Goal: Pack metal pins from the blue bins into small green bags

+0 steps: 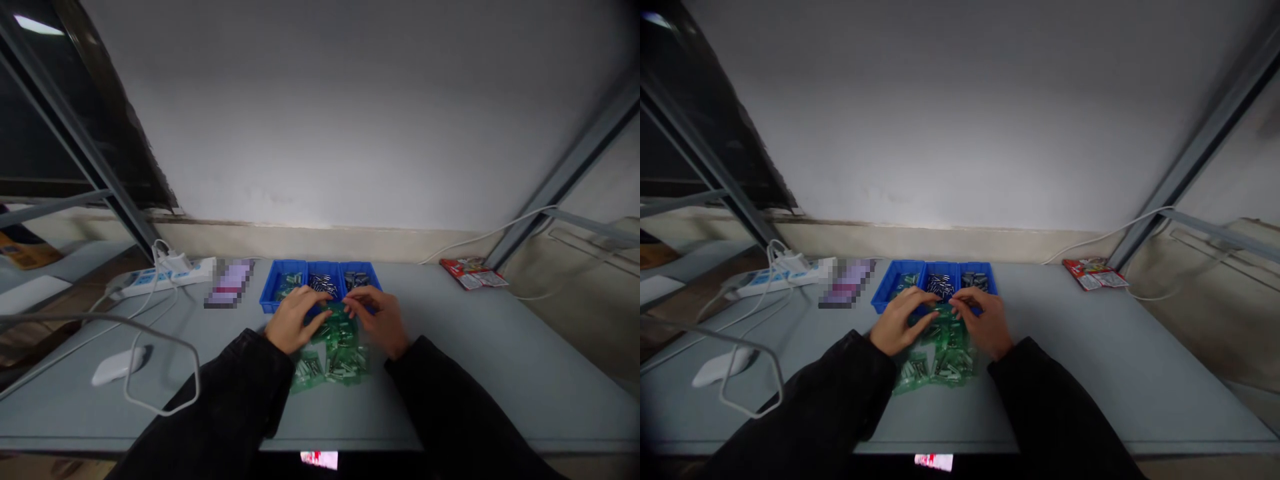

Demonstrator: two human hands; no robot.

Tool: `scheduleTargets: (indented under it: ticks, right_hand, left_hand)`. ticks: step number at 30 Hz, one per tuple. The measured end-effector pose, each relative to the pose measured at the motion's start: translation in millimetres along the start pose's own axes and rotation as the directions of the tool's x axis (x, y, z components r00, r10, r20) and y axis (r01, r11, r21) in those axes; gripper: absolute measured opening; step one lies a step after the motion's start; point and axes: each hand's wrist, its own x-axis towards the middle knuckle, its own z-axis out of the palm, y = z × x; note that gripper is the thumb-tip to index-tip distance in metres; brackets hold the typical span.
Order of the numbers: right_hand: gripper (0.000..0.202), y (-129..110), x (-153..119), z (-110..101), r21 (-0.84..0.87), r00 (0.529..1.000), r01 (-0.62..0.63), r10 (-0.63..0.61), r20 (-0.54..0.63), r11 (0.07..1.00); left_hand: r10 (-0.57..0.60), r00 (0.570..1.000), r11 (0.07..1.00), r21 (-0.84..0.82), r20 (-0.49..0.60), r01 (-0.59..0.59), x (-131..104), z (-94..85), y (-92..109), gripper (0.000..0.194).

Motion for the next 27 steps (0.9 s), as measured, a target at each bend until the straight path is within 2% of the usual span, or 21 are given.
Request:
scheduleTargets:
  ticks: [4, 8, 12, 17, 23, 27]
  right_hand:
    - [0.009, 1, 1, 0, 0.012, 0.999, 0.008, -0.008, 0.037, 1.0]
    - [0.025, 7, 2, -1, -0.179, 0.988, 0.123, -0.104, 0.111, 0.976]
    - [0.012, 11, 1, -1, -0.343, 0.977, 0.189, -0.142, 0.158, 0.92]
    - [0.017, 8, 2, -1, -0.331, 0.972, 0.217, -0.172, 0.161, 0.919]
    - [0.01, 11, -1, 0, -0.367, 0.973, 0.207, -0.152, 0.173, 0.907]
    - [0.034, 15, -5, 0, -0.353, 0.967, 0.235, -0.181, 0.179, 0.906]
  left_hand:
    - [0.021, 1.0, 1.0, 0.011, -0.017, -0.021, 0, 1.3, -2, 0.016]
    - [-0.017, 0.996, 1.0, 0.008, -0.082, 0.018, -1, 1.6, -3, 0.01]
    - [-0.045, 0.993, 0.999, -0.011, -0.107, 0.044, -1, 0.9, -2, 0.011]
    - [-0.064, 0.997, 0.998, -0.014, -0.05, 0.063, -1, 3.2, -3, 0.022]
    - [-0.067, 0.996, 0.997, 0.022, -0.06, 0.069, -1, 5.2, -6, 0.015]
    - [-0.122, 0.989, 0.992, 0.018, -0.081, 0.123, -3, 5.0, -6, 0.015]
